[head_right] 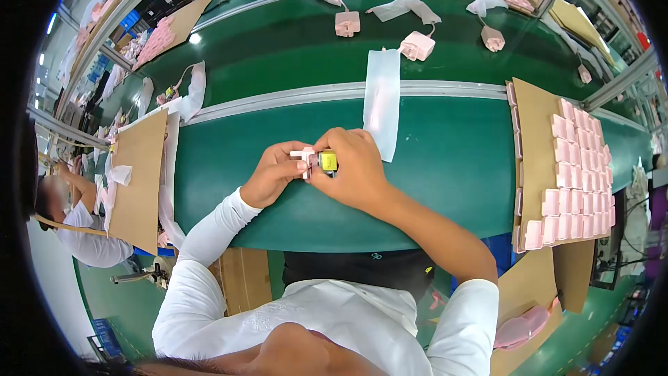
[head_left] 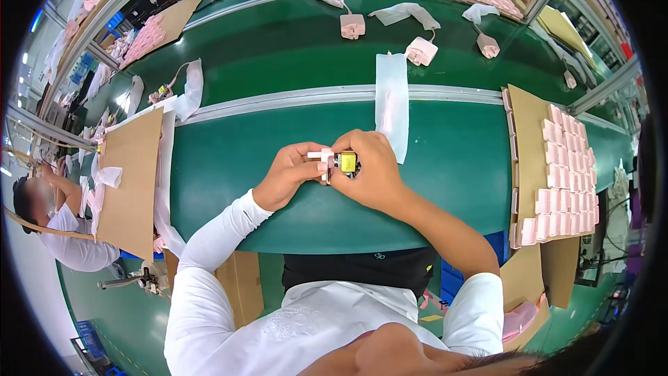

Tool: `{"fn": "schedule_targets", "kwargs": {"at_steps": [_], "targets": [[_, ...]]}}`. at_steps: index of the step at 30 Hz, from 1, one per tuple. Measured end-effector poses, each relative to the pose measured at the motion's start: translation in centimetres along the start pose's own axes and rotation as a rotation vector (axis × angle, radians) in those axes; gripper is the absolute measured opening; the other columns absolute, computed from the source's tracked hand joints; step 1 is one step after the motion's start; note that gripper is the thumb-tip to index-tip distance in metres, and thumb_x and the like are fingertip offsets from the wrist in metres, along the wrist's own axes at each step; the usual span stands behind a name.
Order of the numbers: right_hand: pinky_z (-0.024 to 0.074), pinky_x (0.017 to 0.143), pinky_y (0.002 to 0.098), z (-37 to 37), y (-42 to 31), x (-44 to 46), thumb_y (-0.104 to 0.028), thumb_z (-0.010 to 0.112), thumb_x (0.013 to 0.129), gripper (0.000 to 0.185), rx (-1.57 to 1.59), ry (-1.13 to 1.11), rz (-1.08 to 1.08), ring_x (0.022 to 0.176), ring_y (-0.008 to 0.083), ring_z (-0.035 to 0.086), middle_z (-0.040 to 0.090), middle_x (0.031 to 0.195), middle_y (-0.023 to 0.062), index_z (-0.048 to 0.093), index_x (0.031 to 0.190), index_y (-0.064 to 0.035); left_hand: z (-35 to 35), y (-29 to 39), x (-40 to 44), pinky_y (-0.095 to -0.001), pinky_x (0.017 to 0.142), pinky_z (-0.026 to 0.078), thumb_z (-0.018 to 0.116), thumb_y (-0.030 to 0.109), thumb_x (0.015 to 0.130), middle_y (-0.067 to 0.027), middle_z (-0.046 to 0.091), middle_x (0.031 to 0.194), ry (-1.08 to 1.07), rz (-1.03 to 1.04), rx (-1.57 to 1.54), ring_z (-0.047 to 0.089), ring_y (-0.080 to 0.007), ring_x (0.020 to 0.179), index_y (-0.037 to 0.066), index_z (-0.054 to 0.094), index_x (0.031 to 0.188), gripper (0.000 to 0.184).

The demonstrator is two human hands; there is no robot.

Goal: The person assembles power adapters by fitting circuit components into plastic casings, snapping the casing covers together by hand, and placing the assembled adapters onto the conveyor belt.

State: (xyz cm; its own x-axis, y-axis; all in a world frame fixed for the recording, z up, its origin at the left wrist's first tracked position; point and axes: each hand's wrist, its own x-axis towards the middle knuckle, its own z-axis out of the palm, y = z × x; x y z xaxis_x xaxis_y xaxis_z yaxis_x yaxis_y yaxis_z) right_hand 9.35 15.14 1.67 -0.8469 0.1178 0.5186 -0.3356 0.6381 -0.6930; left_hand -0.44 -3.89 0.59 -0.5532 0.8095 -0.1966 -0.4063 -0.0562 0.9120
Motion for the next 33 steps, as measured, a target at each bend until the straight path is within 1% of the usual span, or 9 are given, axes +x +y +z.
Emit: {"fn": "schedule_targets", "kwargs": {"at_steps": [8,11,14,19,21,24,28,30,33], "targets": [[0.0441,0.085,0.0450,0.6,0.9,0.0,-0.016,0.079,0.080,0.022,0.022,-0.004,0.065,0.077,0.0308,0.063,0.068,0.082,0.0051,0.061,0.090,-0.0083,0.5,0.3,0.0,-0.0307,0.083,0.055,0.072,0.014,0.096,-0.0089,0.070,0.107,0.011,-0.018,0.039,0.066,-0.0149,0.090,-0.004,0.064,0.123,0.034],[0.0457,0.086,0.0419,0.4,0.7,0.0,-0.013,0.076,0.084,0.019,0.054,-0.076,0.151,0.088,0.0304,0.063,0.069,0.095,0.0069,0.063,0.095,-0.0060,0.1,0.4,0.1,-0.0310,0.084,0.056,0.070,0.016,0.097,-0.0097,0.070,0.108,0.001,-0.026,-0.003,0.066,-0.0155,0.092,-0.005,0.063,0.124,0.035],[0.0450,0.088,0.0449,0.4,0.3,0.1,-0.013,0.074,0.086,0.017,0.028,0.047,0.034,0.086,0.0307,0.064,0.069,0.094,0.0083,0.065,0.099,-0.0067,-1.4,-0.4,0.6,-0.0324,0.086,0.056,0.064,0.020,0.100,-0.0116,0.070,0.112,-0.037,-0.033,-0.058,0.068,-0.0177,0.096,-0.005,0.062,0.126,0.036],[0.0472,0.090,0.0408,-1.7,1.2,1.2,-0.007,0.069,0.088,0.014,0.129,0.195,-0.093,0.096,0.0311,0.066,0.070,0.101,0.0116,0.067,0.102,-0.0041,-1.3,0.6,0.7,-0.0372,0.092,0.057,0.051,0.029,0.106,-0.0155,0.070,0.121,0.001,-0.030,-0.223,0.069,-0.0243,0.108,-0.003,0.061,0.129,0.041],[0.0498,0.087,0.0384,-3.1,0.3,1.9,-0.002,0.067,0.088,0.011,0.146,0.243,-0.139,0.095,0.0311,0.068,0.070,0.100,0.0124,0.068,0.098,-0.0018,-1.2,0.8,0.6,-0.0382,0.094,0.057,0.051,0.028,0.105,-0.0154,0.070,0.122,-0.013,-0.040,-0.248,0.069,-0.0246,0.109,-0.003,0.061,0.129,0.040],[0.0513,0.084,0.0385,-6.5,-3.0,2.6,0.000,0.067,0.087,0.010,0.158,0.154,-0.111,0.090,0.0304,0.069,0.070,0.096,0.0124,0.067,0.097,-0.0008,-1.9,1.1,0.0,-0.0395,0.095,0.056,0.052,0.028,0.105,-0.0151,0.069,0.124,0.028,-0.012,-0.271,0.068,-0.0252,0.111,-0.002,0.061,0.128,0.038],[0.0511,0.077,0.0381,-12.6,-7.4,-0.2,-0.004,0.071,0.088,0.010,-0.181,-0.061,-0.248,0.087,0.0299,0.068,0.071,0.096,0.0119,0.069,0.097,-0.0031,-2.3,-0.7,1.5,-0.0417,0.100,0.052,0.051,0.029,0.106,-0.0135,0.066,0.124,-0.084,-0.001,-0.256,0.064,-0.0261,0.115,0.003,0.059,0.123,0.032],[0.0507,0.075,0.0392,-14.8,-8.1,-3.4,-0.010,0.076,0.084,0.013,-0.282,-0.045,-0.151,0.086,0.0297,0.068,0.072,0.095,0.0078,0.070,0.096,-0.0072,-2.0,-0.9,1.9,-0.0430,0.101,0.052,0.052,0.029,0.106,-0.0140,0.065,0.124,-0.113,0.007,-0.261,0.063,-0.0270,0.118,0.003,0.059,0.119,0.030],[0.0510,0.075,0.0401,-16.7,-7.6,-7.4,-0.014,0.080,0.082,0.017,-0.504,-0.031,-0.003,0.085,0.0281,0.068,0.071,0.092,0.0057,0.070,0.095,-0.0091,-0.4,-0.7,2.0,-0.0408,0.098,0.055,0.052,0.028,0.106,-0.0143,0.068,0.123,-0.026,0.005,-0.230,0.067,-0.0258,0.114,0.001,0.060,0.124,0.034]]}}
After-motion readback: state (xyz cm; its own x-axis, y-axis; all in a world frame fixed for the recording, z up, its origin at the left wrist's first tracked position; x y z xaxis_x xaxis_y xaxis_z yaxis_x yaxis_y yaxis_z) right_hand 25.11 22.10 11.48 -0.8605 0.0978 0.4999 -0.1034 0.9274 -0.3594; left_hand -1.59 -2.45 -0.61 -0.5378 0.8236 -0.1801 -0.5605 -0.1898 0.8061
